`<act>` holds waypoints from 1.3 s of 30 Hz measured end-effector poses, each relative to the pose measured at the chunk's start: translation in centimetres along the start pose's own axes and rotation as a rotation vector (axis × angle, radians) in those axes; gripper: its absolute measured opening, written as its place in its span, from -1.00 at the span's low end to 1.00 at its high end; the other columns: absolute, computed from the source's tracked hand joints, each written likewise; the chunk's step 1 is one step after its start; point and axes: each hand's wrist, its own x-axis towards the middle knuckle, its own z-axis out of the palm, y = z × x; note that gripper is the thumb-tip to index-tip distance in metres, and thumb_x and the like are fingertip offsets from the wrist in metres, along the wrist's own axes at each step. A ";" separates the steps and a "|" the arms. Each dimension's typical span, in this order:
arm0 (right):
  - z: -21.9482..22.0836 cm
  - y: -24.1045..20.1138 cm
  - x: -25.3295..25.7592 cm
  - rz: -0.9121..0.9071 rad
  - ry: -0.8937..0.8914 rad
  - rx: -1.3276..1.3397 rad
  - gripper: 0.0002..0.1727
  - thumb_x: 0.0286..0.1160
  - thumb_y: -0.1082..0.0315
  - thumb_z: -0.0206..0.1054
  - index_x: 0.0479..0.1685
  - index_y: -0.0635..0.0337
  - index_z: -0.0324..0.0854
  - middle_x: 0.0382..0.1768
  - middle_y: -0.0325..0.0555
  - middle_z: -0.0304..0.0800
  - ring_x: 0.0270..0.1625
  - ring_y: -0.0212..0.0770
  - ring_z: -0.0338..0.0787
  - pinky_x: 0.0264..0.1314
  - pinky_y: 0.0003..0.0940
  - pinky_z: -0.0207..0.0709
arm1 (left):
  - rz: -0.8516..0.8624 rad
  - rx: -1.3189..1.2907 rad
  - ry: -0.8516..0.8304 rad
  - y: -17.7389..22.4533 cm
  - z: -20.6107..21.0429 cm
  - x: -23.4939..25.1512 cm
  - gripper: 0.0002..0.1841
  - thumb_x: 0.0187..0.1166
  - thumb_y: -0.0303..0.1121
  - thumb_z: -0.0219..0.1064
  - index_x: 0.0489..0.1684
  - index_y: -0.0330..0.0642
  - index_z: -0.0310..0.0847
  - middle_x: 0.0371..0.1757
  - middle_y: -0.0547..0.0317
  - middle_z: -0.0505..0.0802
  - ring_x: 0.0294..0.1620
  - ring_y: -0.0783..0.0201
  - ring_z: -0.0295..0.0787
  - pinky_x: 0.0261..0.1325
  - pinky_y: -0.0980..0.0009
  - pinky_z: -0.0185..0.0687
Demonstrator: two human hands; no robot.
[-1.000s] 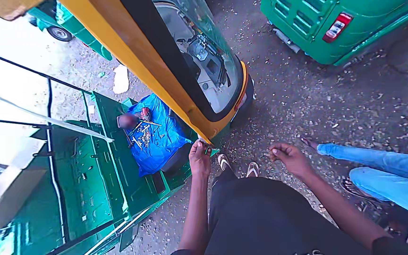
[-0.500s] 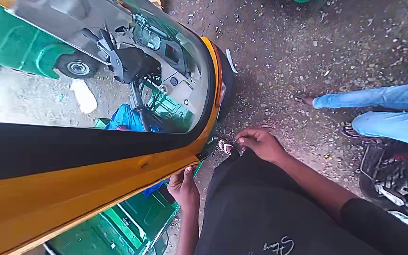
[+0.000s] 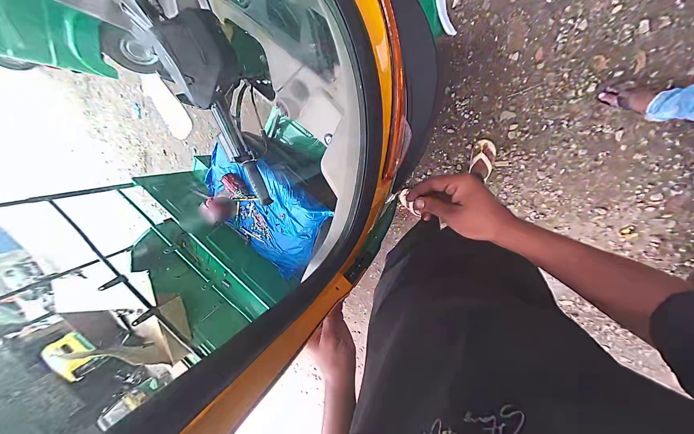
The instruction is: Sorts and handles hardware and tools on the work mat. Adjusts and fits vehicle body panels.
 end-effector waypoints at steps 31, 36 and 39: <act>-2.0 -1.9 0.6 0.037 0.026 -0.066 -0.84 0.65 0.38 0.33 0.02 0.07 0.81 -0.22 -0.24 0.91 -0.29 -0.31 0.87 -0.21 -0.34 0.84 | 0.070 0.046 -0.068 -1.1 -1.9 1.1 -0.67 0.35 -0.33 0.64 0.06 0.13 0.76 -0.03 0.30 0.95 0.06 0.30 0.90 0.23 0.19 0.83; -0.1 -2.6 -1.0 0.049 -0.032 0.062 -0.83 0.65 0.39 0.31 0.01 0.16 0.79 -0.20 -0.15 0.91 -0.25 -0.23 0.91 -0.12 -0.27 0.89 | 0.069 0.090 -0.030 -1.4 -2.6 1.4 -0.66 0.27 -0.42 0.67 -0.02 0.13 0.78 -0.06 0.44 0.95 0.05 0.43 0.88 0.22 0.29 0.82; 2.1 -2.9 -2.1 0.078 -0.090 0.238 -0.81 0.71 0.42 0.24 0.02 0.30 0.75 -0.19 -0.04 0.93 -0.18 -0.15 0.95 -0.01 -0.23 0.90 | 0.047 0.255 0.018 -1.8 -3.5 1.9 -0.58 0.28 -0.58 0.55 0.11 -0.13 0.61 -0.05 0.50 0.89 0.11 0.57 0.80 0.29 0.45 0.74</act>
